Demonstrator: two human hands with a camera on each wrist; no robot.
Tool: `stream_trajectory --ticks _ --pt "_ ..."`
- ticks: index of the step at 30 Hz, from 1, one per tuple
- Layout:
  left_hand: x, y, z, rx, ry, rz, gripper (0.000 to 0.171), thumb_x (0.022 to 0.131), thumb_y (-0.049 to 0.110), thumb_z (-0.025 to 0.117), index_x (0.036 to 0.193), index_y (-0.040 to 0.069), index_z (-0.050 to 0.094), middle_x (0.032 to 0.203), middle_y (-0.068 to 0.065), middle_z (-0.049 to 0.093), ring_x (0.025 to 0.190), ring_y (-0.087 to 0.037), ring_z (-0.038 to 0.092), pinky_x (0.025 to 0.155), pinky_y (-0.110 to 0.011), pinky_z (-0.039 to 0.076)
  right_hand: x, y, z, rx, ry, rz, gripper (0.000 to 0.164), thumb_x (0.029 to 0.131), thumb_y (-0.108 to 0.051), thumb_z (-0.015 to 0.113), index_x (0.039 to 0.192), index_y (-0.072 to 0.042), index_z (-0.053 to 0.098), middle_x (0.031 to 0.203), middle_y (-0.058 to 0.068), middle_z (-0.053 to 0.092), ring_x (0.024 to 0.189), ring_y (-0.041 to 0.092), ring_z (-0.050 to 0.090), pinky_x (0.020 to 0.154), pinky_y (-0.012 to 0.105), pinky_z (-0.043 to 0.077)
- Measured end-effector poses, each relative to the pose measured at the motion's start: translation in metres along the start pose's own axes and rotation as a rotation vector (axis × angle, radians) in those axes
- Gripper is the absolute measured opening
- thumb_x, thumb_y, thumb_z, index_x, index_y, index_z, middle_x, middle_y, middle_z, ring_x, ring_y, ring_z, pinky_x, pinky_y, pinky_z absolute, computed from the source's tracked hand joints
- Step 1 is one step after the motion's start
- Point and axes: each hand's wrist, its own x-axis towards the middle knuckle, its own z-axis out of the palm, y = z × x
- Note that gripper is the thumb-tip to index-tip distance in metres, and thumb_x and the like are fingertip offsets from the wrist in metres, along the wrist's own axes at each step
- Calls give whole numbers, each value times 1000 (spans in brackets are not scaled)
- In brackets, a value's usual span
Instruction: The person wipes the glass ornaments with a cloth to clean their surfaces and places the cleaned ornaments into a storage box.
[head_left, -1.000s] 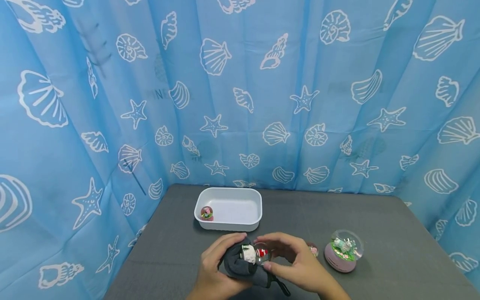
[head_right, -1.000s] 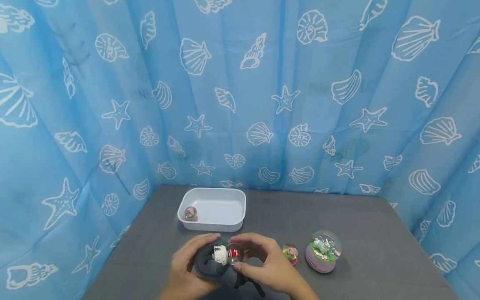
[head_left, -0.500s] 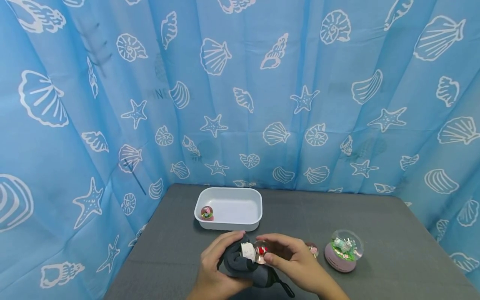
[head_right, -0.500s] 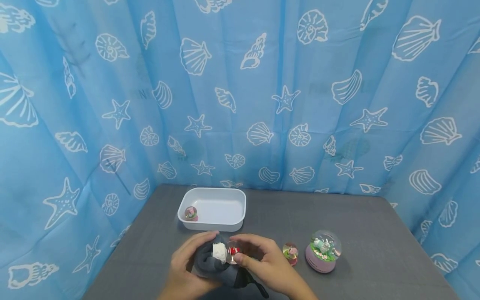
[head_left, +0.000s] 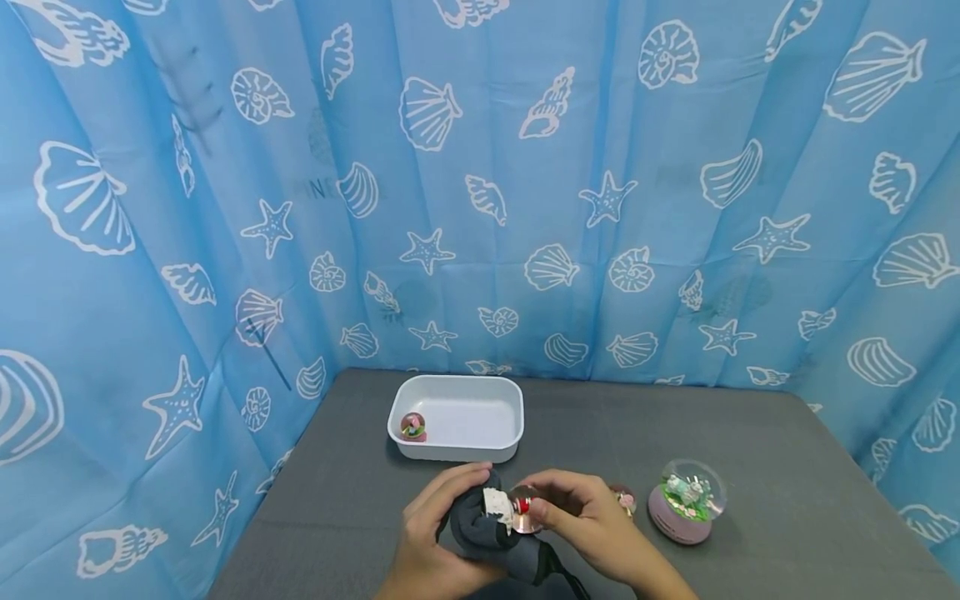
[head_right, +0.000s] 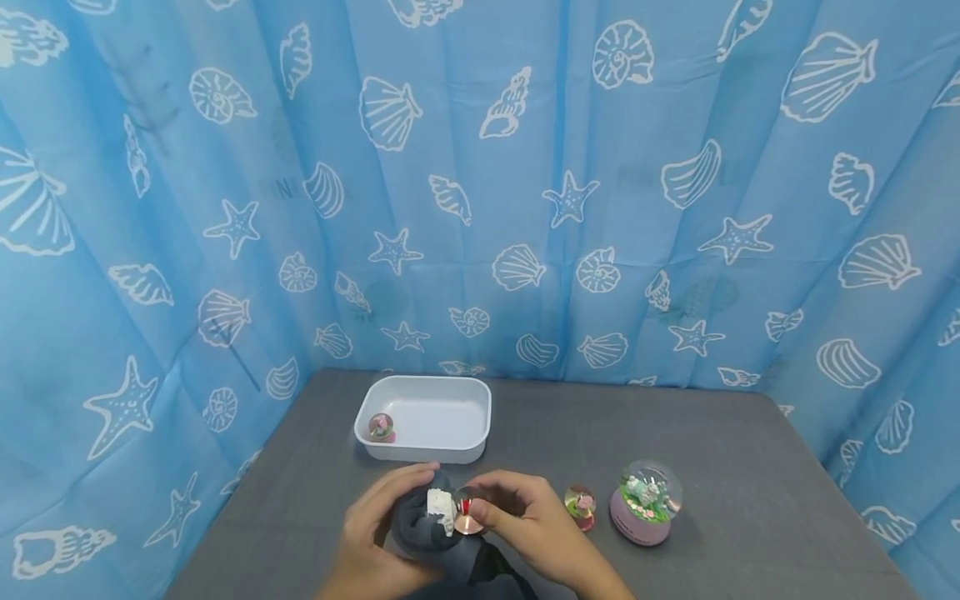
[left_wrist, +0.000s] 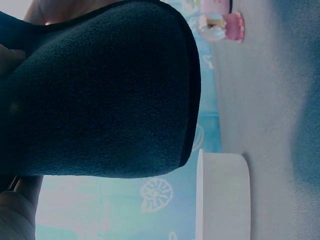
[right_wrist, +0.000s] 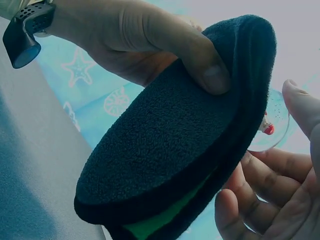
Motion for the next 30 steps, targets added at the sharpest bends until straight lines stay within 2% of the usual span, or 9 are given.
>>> stream_trajectory --ticks 5,8,10,12,16,20,22,26,30 --pt "-1 1 0 4 -13 -8 76 67 16 100 129 -12 65 126 -23 71 111 -33 73 106 -25 56 2 0 1 -23 18 21 24 109 -1 50 115 1 74 90 12 71 80 4 66 70 31 62" --pt "-2 2 0 5 -22 -24 77 68 15 100 132 -9 64 126 -23 70 111 -32 74 105 -25 57 2 1 1 -43 28 34 26 110 -2 49 113 0 76 90 9 72 78 4 65 68 31 61" --pt "-2 3 0 4 -25 -35 77 68 15 100 132 -9 64 127 -22 70 111 -31 74 105 -25 57 2 1 0 -37 27 59 27 111 -3 50 114 0 76 96 4 76 81 3 67 69 32 62" --pt "-2 3 0 3 -29 -41 77 67 14 100 131 -9 65 127 -22 71 112 -30 74 105 -25 57 2 0 0 -55 19 65 28 111 -4 49 112 -2 77 93 5 75 78 4 66 67 31 62" --pt "-3 3 0 6 -37 -42 79 65 14 101 132 -8 65 127 -21 71 111 -29 74 105 -25 57 3 0 -1 -79 -13 54 33 112 -4 44 101 -4 75 72 15 59 60 16 55 57 29 53" --pt "-5 4 1 6 -46 -43 81 63 14 101 133 -6 65 126 -20 71 110 -29 74 104 -25 57 5 -1 -2 -67 -56 82 38 114 -7 39 89 -2 67 66 20 46 54 23 46 54 27 47" --pt "-5 4 1 1 -49 -45 80 64 14 101 132 -7 65 126 -20 71 110 -29 74 104 -25 57 6 -2 -2 -54 -69 110 40 115 -9 38 90 -1 67 67 22 45 55 19 46 56 27 49" --pt "-5 3 2 -3 -46 -44 78 64 13 101 130 -8 65 126 -21 71 111 -30 74 105 -25 57 4 -3 -4 -44 -66 128 38 115 -11 38 105 -1 74 72 23 50 60 13 53 60 28 53" --pt "-5 2 2 5 -35 -39 78 63 12 101 130 -8 66 126 -21 71 111 -30 74 104 -26 57 2 -4 -4 -39 -54 120 30 114 -9 43 124 -1 70 89 10 65 72 9 61 66 31 60"
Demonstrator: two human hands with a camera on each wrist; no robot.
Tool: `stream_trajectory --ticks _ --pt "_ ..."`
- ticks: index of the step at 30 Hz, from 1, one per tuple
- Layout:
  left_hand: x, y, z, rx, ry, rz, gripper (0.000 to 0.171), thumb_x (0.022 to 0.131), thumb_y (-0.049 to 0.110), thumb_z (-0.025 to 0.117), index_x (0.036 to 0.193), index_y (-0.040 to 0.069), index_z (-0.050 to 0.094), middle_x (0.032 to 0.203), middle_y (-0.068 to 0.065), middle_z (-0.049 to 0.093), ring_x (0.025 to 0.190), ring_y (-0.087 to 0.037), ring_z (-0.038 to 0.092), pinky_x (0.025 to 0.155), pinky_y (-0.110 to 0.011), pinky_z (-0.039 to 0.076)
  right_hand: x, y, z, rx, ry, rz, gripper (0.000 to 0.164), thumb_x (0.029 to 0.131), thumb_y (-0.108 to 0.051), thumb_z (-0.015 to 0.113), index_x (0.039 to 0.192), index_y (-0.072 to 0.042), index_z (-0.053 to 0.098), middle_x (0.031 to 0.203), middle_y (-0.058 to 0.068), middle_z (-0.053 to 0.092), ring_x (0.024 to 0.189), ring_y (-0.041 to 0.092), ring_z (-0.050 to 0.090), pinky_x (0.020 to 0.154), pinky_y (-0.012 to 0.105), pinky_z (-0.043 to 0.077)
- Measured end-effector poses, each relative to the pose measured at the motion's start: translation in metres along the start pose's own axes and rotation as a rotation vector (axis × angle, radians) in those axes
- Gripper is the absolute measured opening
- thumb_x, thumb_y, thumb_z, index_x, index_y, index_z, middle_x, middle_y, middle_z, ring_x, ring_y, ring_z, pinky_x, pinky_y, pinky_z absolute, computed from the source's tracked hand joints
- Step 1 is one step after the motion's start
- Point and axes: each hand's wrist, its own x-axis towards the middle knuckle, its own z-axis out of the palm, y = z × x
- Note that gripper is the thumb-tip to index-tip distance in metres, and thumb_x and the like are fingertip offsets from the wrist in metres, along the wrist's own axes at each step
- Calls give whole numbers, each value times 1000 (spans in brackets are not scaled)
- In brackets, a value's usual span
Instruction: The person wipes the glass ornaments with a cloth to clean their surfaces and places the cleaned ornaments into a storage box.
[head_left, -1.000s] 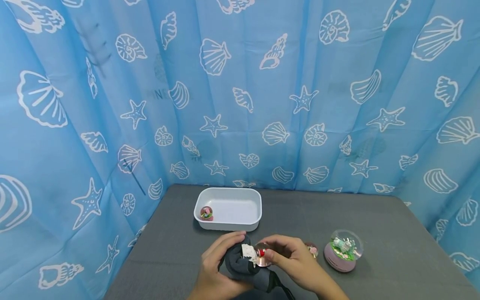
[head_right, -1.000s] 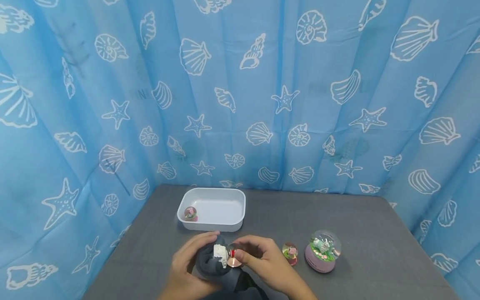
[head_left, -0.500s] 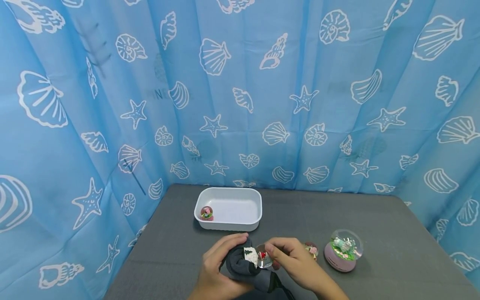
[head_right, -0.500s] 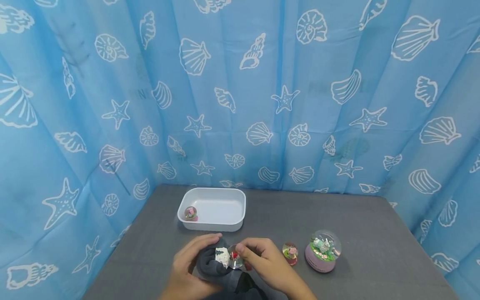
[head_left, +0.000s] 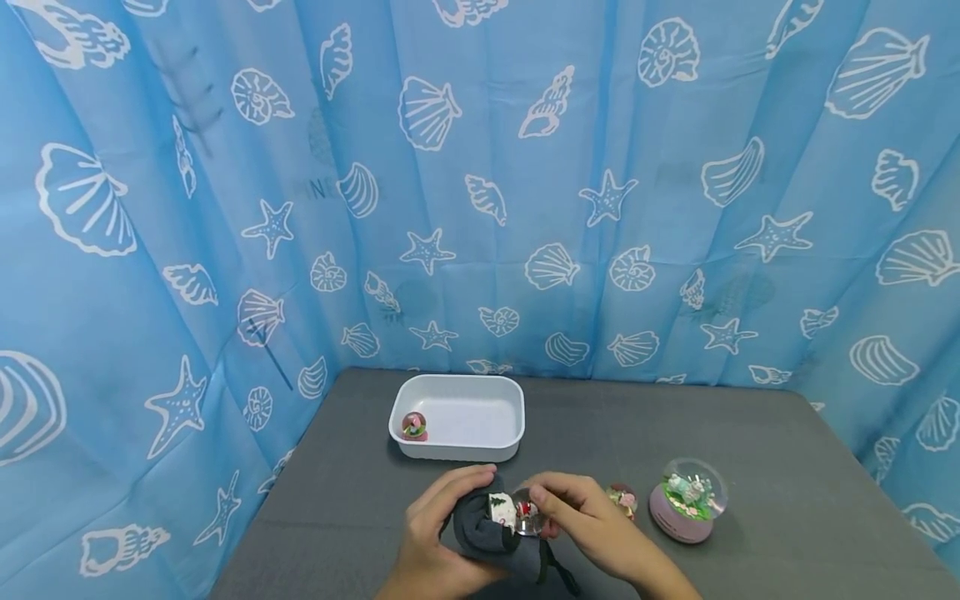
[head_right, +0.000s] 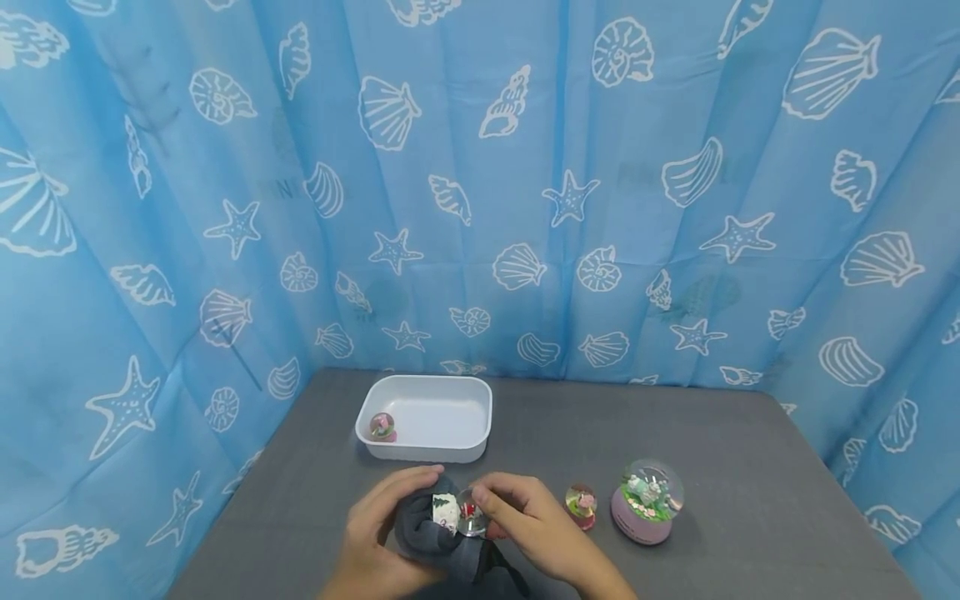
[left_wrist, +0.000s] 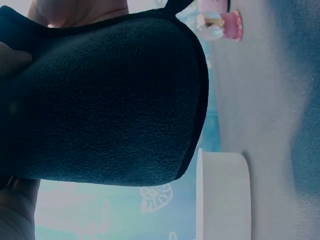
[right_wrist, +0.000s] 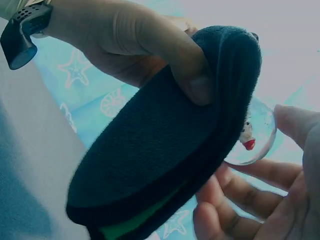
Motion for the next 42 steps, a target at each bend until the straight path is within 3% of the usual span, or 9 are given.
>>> stream_trajectory --ticks 4,9,11,17,23,26,33,37,42 --pt "-1 0 -1 0 7 0 78 64 11 101 130 -8 65 125 -21 71 112 -30 74 105 -25 57 0 -2 -2 -13 20 18 31 113 -10 45 134 0 67 99 5 71 73 9 64 66 33 61" --pt "-1 0 -1 7 13 -3 78 63 11 101 130 -8 65 126 -22 71 111 -31 74 105 -25 56 1 -2 -3 -18 -9 18 34 114 -11 43 103 2 73 80 25 68 66 19 65 61 32 59" --pt "-1 0 -1 6 14 -8 79 63 12 101 130 -8 65 126 -22 71 111 -31 74 105 -25 56 2 -1 -3 -1 -23 8 34 113 -9 44 99 3 72 78 29 64 65 17 64 60 31 57" --pt "0 1 -2 5 15 -18 78 64 13 101 130 -10 65 124 -21 73 108 -30 75 103 -25 57 -1 1 -3 77 -21 -61 25 111 -2 48 114 4 72 86 26 65 72 7 62 63 30 59" --pt "2 2 -2 17 -5 -33 82 61 10 102 131 -8 65 119 -19 74 102 -25 76 97 -24 60 -3 1 -1 90 6 -70 22 108 0 54 121 5 70 105 -4 75 88 2 69 76 33 65" --pt "1 2 -3 15 -12 -40 81 62 9 101 132 -8 64 117 -19 75 101 -24 76 95 -23 60 -4 1 0 46 36 -78 21 105 1 59 123 4 70 110 -9 75 92 3 71 77 33 65" --pt "1 0 -5 25 -29 -49 81 60 6 100 132 -8 64 114 -20 75 98 -23 76 90 -22 62 -6 -1 0 -15 53 -112 28 102 3 63 130 2 69 116 -1 77 91 5 73 70 33 65" --pt "-1 0 -5 35 -46 -92 85 58 4 101 134 -5 63 111 -19 75 95 -21 77 86 -22 63 -6 0 1 -54 61 -138 34 99 3 68 133 -2 68 122 4 75 91 8 71 72 33 65" --pt "-4 -1 -6 12 -57 -127 82 67 9 99 138 -3 61 116 -17 75 99 -20 77 89 -22 62 -5 1 2 -67 68 -199 42 96 7 71 135 -5 66 123 11 71 95 15 71 78 33 65"
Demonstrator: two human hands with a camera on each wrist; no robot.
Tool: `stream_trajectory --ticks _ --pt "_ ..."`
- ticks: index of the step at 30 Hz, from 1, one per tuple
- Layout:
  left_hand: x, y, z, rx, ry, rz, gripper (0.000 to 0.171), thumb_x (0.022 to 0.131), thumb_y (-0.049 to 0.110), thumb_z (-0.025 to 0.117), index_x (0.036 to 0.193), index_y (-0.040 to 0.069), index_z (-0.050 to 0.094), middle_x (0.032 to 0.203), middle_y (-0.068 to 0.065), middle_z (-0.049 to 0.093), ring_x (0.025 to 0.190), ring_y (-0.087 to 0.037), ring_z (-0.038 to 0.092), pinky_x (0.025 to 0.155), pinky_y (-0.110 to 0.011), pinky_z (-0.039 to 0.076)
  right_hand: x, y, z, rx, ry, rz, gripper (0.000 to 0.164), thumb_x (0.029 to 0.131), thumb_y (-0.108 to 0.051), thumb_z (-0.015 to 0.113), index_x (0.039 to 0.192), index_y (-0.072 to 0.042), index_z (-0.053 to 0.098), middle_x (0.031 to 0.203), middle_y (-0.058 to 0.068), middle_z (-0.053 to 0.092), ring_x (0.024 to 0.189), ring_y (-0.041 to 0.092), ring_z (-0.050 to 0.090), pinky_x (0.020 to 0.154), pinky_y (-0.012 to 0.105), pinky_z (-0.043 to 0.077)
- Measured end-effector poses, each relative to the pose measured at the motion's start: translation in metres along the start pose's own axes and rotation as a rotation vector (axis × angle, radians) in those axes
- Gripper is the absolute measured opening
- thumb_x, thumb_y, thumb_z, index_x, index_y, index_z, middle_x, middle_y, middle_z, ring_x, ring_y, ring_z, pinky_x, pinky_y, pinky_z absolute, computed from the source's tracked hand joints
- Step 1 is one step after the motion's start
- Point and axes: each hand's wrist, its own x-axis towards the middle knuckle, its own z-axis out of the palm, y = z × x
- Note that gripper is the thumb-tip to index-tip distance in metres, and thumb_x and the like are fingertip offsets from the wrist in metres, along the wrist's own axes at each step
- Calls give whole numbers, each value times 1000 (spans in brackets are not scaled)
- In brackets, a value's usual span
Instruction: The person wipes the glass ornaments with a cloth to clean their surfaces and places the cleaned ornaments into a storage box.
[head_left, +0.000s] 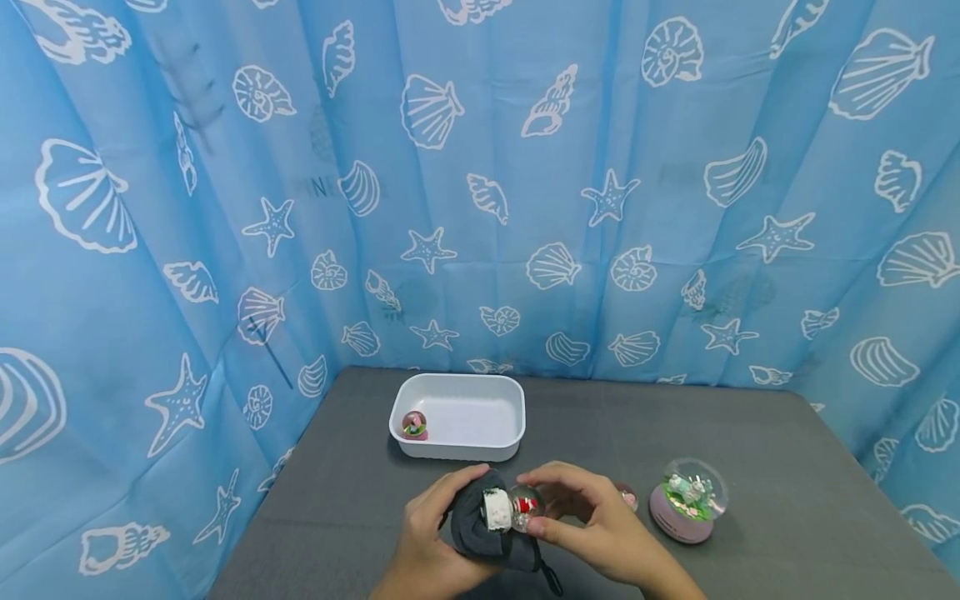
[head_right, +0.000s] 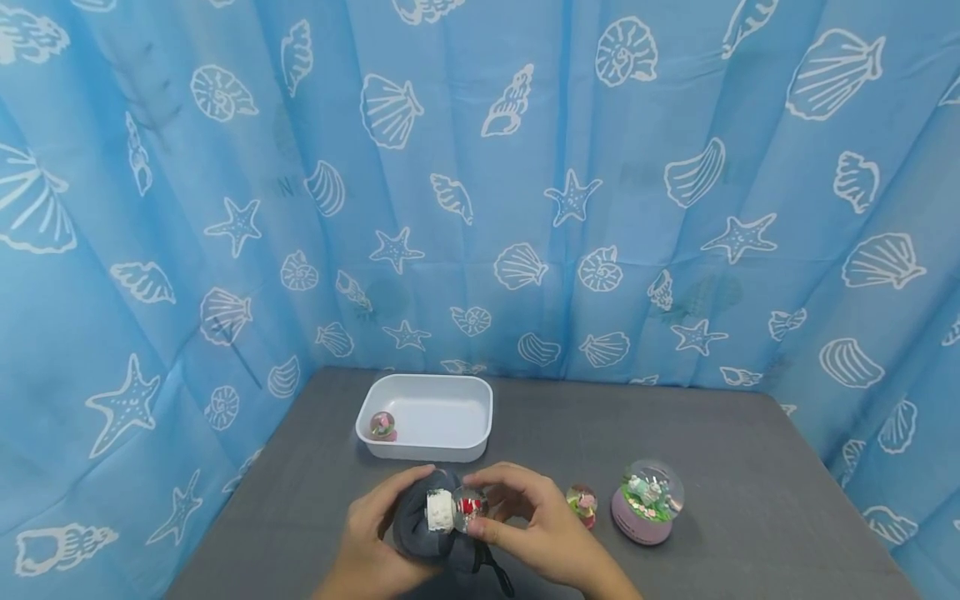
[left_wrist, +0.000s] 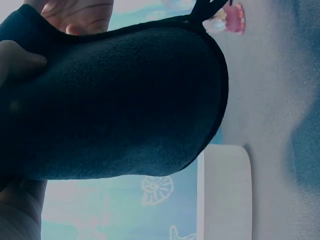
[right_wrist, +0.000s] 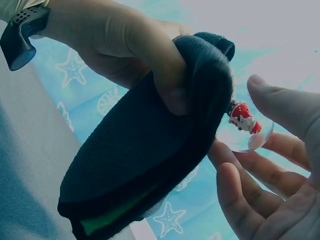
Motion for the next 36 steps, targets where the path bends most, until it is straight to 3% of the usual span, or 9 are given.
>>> stream_trajectory --ticks 5,16,23,30,36 --pt "0 -2 0 -26 10 14 78 72 12 98 139 -3 61 122 -18 73 103 -22 77 91 -24 62 1 1 1 20 -1 -63 48 92 11 73 137 1 63 125 19 64 101 16 69 82 34 65" --pt "2 -1 -1 -33 30 62 75 70 14 99 133 -7 63 120 -20 74 103 -23 77 94 -24 61 2 3 4 68 -4 -162 53 87 16 76 135 0 62 134 18 61 125 15 65 92 33 63" --pt "2 2 0 -25 33 42 77 68 13 100 134 -5 64 118 -19 74 101 -24 76 93 -26 62 0 3 1 59 -15 -12 47 95 11 67 140 -1 58 136 5 65 118 14 69 93 34 63" --pt "1 4 1 -23 33 31 76 69 12 99 134 -5 63 120 -18 74 104 -24 76 97 -25 60 2 2 -4 73 -16 139 27 107 0 53 130 6 67 115 3 75 93 6 72 78 33 65" --pt "2 3 3 -6 64 56 75 68 13 99 131 -6 65 118 -18 75 101 -23 76 96 -24 60 4 4 -4 111 -85 145 24 109 -1 52 123 2 71 108 6 75 89 5 69 77 31 63"
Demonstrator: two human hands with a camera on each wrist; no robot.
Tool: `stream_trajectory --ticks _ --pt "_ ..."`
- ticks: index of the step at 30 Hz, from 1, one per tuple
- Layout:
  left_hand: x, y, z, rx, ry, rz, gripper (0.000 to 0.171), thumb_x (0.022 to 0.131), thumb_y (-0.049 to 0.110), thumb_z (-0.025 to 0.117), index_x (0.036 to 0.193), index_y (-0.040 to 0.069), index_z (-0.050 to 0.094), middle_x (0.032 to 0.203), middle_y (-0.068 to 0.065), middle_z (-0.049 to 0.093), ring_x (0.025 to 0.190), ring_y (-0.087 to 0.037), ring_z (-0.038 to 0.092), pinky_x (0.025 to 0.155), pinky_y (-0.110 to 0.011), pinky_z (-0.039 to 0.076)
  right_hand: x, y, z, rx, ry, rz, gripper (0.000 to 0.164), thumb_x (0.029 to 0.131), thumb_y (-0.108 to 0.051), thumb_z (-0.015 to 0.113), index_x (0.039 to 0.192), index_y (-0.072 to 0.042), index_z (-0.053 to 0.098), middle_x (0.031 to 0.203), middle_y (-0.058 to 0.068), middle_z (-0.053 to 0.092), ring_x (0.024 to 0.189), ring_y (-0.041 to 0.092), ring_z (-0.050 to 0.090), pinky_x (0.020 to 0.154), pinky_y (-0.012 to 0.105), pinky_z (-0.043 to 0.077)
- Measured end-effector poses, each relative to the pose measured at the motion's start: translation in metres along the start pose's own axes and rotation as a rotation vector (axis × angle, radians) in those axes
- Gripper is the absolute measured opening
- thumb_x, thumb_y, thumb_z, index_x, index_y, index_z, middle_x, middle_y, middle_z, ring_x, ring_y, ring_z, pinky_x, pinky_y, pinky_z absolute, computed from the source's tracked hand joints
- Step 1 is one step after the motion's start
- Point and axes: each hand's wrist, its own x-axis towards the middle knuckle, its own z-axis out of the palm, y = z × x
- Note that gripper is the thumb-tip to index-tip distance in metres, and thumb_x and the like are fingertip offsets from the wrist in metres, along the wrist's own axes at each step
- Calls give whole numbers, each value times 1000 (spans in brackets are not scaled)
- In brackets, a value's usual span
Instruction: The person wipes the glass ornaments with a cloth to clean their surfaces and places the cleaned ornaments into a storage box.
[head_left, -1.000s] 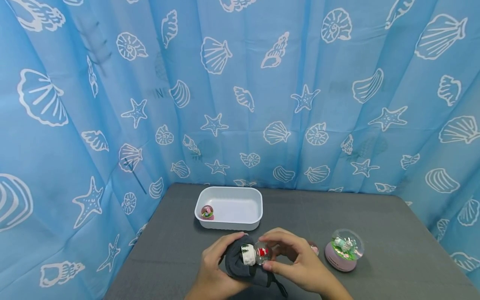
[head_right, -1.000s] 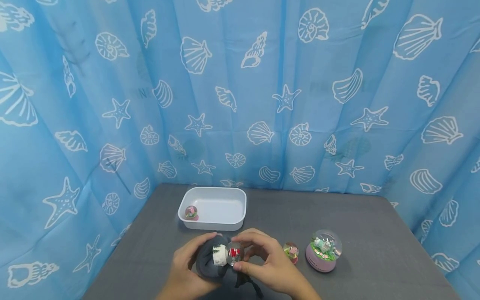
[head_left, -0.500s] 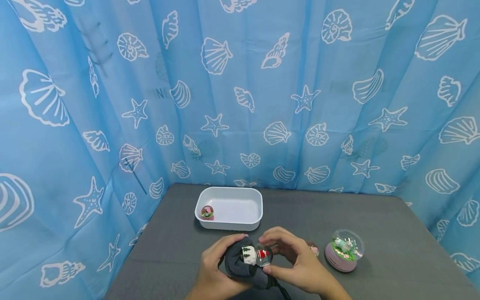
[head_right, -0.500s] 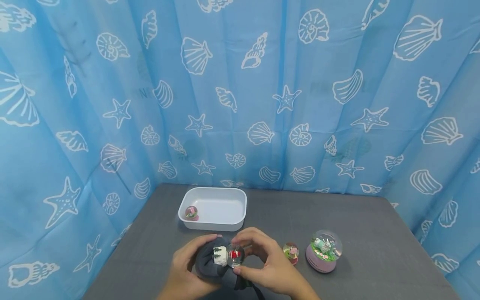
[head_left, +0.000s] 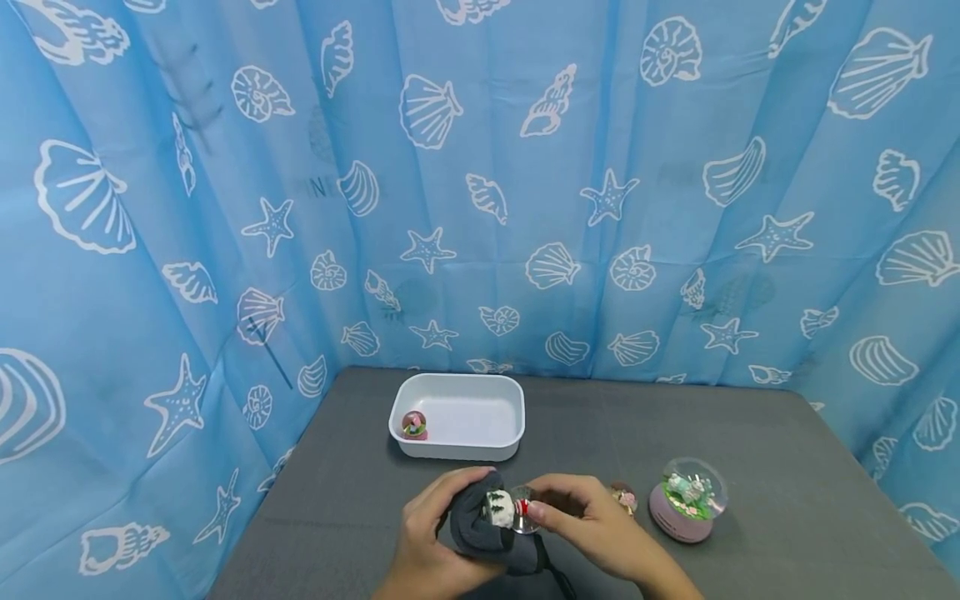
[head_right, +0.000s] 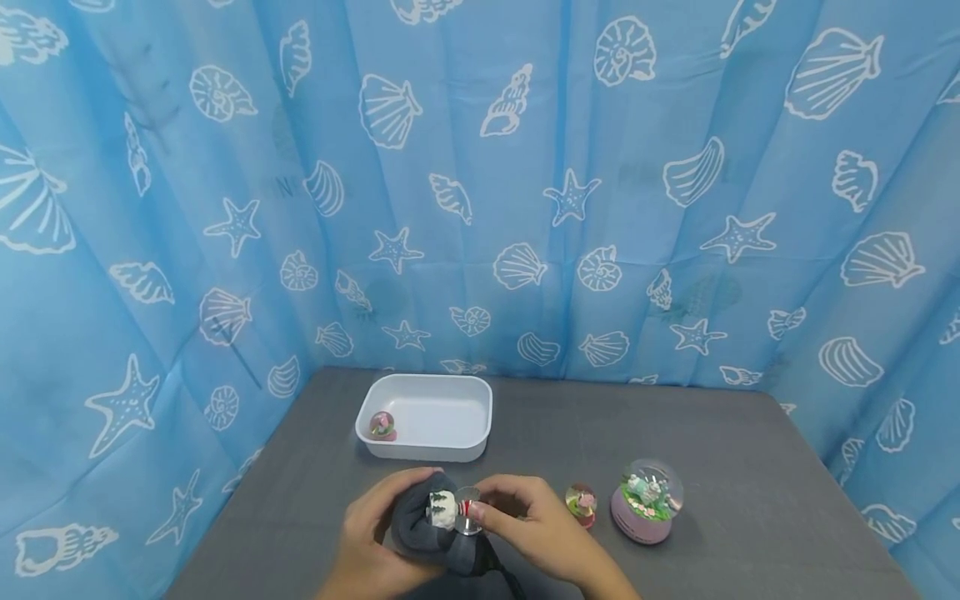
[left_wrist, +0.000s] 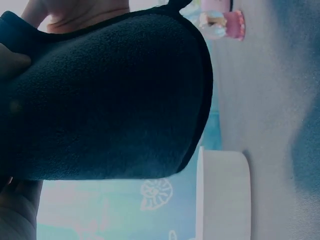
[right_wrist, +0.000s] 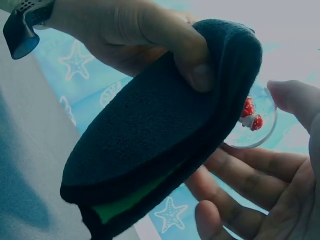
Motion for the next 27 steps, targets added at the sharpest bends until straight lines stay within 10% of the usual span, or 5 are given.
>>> stream_trajectory --ticks 11,27 --pt "2 -3 -2 36 7 18 73 67 13 99 129 -8 66 113 -17 76 97 -22 77 92 -22 61 -4 -1 1 -139 83 -106 37 95 2 74 131 -3 69 112 7 75 91 9 70 73 33 64" --pt "-7 -5 -6 44 -32 -86 84 64 12 102 137 -2 62 114 -17 76 98 -21 77 88 -22 62 -1 -2 7 -63 100 -185 50 87 9 79 134 2 64 129 13 67 112 13 70 86 36 65"
